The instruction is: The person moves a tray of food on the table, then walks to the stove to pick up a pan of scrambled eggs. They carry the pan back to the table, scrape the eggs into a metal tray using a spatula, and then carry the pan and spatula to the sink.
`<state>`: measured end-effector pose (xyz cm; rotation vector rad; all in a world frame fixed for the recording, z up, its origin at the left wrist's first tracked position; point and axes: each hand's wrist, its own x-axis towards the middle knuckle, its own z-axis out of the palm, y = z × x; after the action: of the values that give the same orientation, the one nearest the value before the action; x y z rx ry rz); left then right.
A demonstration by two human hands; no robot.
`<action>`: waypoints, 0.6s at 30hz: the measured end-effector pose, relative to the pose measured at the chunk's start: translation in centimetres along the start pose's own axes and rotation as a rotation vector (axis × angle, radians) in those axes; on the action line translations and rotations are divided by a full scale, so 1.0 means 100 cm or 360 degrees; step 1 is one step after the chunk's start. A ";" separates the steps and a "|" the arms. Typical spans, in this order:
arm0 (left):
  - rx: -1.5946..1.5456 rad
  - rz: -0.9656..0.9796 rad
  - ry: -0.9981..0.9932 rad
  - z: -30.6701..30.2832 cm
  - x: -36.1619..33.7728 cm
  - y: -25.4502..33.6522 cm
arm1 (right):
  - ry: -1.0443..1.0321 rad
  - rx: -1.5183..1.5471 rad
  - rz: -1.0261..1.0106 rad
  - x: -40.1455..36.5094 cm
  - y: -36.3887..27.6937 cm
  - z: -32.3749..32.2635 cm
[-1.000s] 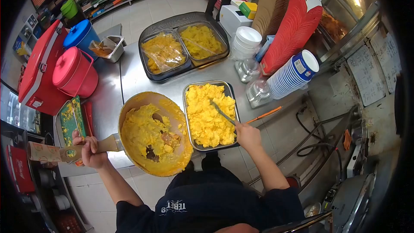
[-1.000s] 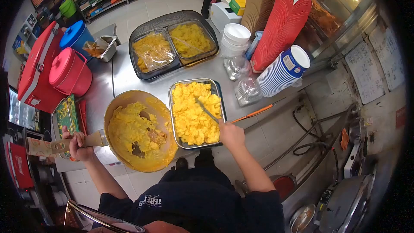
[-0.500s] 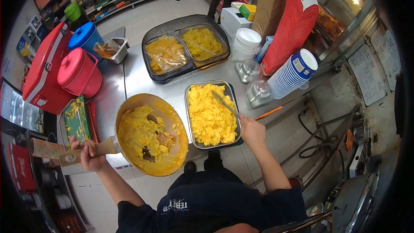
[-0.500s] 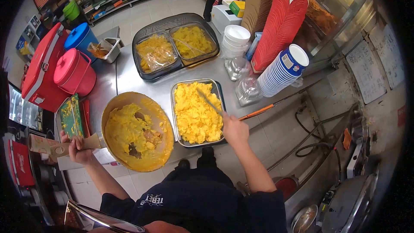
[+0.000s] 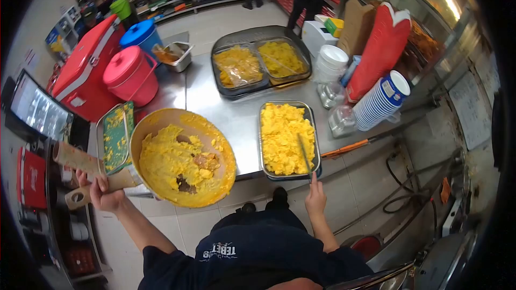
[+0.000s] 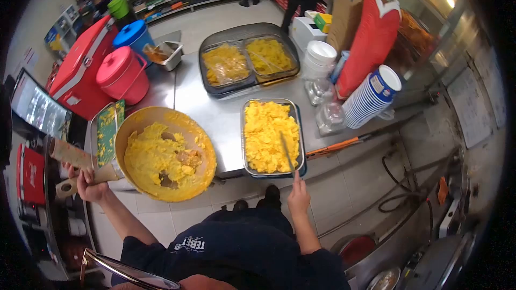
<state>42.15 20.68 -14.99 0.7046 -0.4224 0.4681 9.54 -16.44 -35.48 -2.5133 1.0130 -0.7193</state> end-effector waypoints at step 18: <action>-0.0137 -0.0008 -0.0063 0.033 -0.002 0.029 | 0.0162 0.0864 0.0239 0.002 -0.026 -0.061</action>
<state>39.78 20.28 -11.37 0.6324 -0.4755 0.4294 7.62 -15.55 -29.20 -1.9331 0.8808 -0.9365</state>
